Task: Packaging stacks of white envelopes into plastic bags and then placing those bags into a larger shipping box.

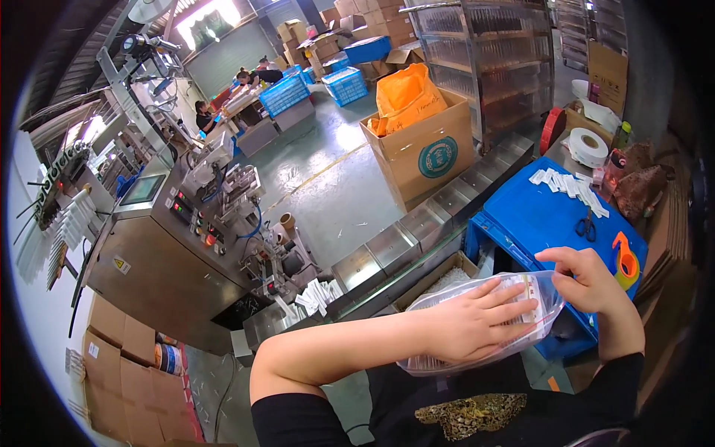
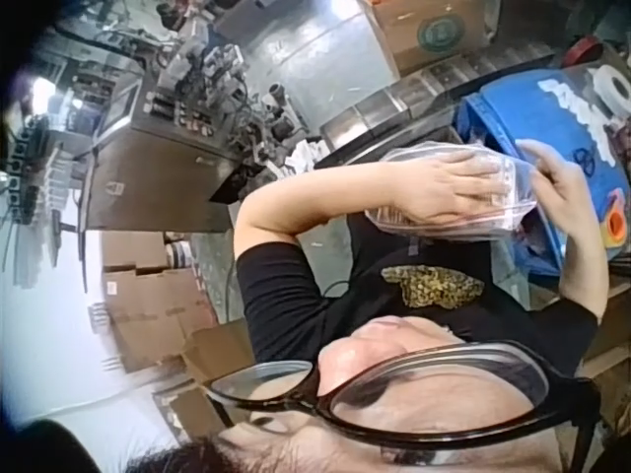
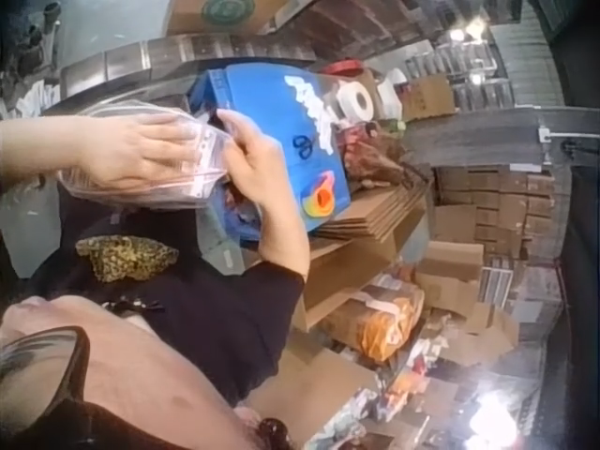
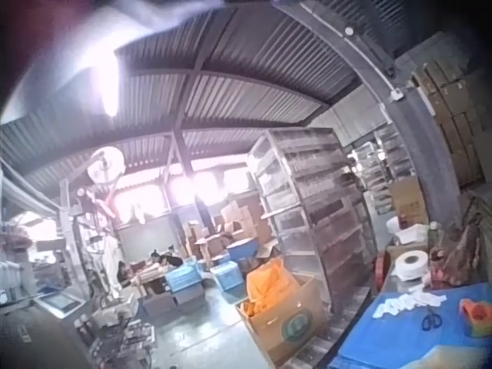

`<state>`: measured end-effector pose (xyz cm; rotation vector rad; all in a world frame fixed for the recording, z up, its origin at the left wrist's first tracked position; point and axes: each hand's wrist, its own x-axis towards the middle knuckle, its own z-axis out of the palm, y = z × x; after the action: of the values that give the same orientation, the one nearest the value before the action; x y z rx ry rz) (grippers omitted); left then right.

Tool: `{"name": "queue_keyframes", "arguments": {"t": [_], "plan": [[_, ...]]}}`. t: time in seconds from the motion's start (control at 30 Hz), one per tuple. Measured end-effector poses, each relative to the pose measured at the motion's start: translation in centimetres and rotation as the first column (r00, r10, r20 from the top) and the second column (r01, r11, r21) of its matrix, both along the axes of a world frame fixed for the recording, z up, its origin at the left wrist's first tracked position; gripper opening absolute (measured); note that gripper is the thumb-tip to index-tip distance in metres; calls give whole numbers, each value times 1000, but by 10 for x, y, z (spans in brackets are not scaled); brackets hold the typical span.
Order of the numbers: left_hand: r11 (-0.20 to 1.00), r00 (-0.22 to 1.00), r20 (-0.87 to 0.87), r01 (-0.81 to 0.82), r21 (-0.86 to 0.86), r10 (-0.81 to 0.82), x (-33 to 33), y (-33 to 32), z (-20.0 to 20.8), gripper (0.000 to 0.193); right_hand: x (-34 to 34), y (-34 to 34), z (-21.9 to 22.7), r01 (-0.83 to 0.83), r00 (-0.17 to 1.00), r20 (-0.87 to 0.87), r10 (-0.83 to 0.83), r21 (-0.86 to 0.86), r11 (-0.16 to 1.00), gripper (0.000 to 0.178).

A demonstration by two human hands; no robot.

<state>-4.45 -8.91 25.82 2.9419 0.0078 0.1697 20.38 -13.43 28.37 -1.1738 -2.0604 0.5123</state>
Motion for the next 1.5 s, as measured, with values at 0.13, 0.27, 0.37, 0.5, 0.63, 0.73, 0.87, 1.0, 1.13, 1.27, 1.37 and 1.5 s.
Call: {"name": "queue_keyframes", "arguments": {"t": [0.13,0.27,0.37,0.5,0.63,0.73,0.87,1.0,1.13,1.27,1.37,1.5], "plan": [[999,1000,-14,-1,-43,1,-8,3,-22,58,0,-1,0,-10,1000,26,10,-33,999,37],[1000,1000,8,-8,-14,8,-4,2,-36,59,-3,1,3,-37,998,45,39,-50,998,38],[999,1000,22,-21,-31,22,-6,2,-37,59,-3,1,3,-44,998,38,46,-51,998,37],[998,998,67,-9,-64,14,-6,2,-17,58,1,-1,2,-16,999,27,18,-52,999,38],[998,994,113,4,-60,3,4,-1,-3,58,5,-6,2,2,1000,-1,-2,-28,1000,37],[997,988,152,40,-69,-29,9,4,-7,59,6,-8,0,2,1000,-6,-2,-19,1000,37],[999,990,141,11,-39,-6,16,9,-36,58,4,-5,-5,-7,999,-43,6,-19,1000,37],[1000,985,174,9,-9,-7,21,6,-43,58,7,-7,-6,-18,1000,-8,18,-48,999,37],[999,989,146,38,-28,-34,18,13,-34,58,11,-6,-8,8,999,-49,-8,-5,1000,38],[999,997,65,32,-35,-30,4,-1,-2,57,21,-8,-9,69,992,-100,-73,-40,997,38],[995,999,1,-41,-90,41,-14,-13,3,58,31,-13,-13,118,982,-137,-127,-77,990,37],[991,993,-52,-113,-71,109,-21,-14,-24,61,25,-20,-13,90,983,-153,-101,-79,993,36]]}}
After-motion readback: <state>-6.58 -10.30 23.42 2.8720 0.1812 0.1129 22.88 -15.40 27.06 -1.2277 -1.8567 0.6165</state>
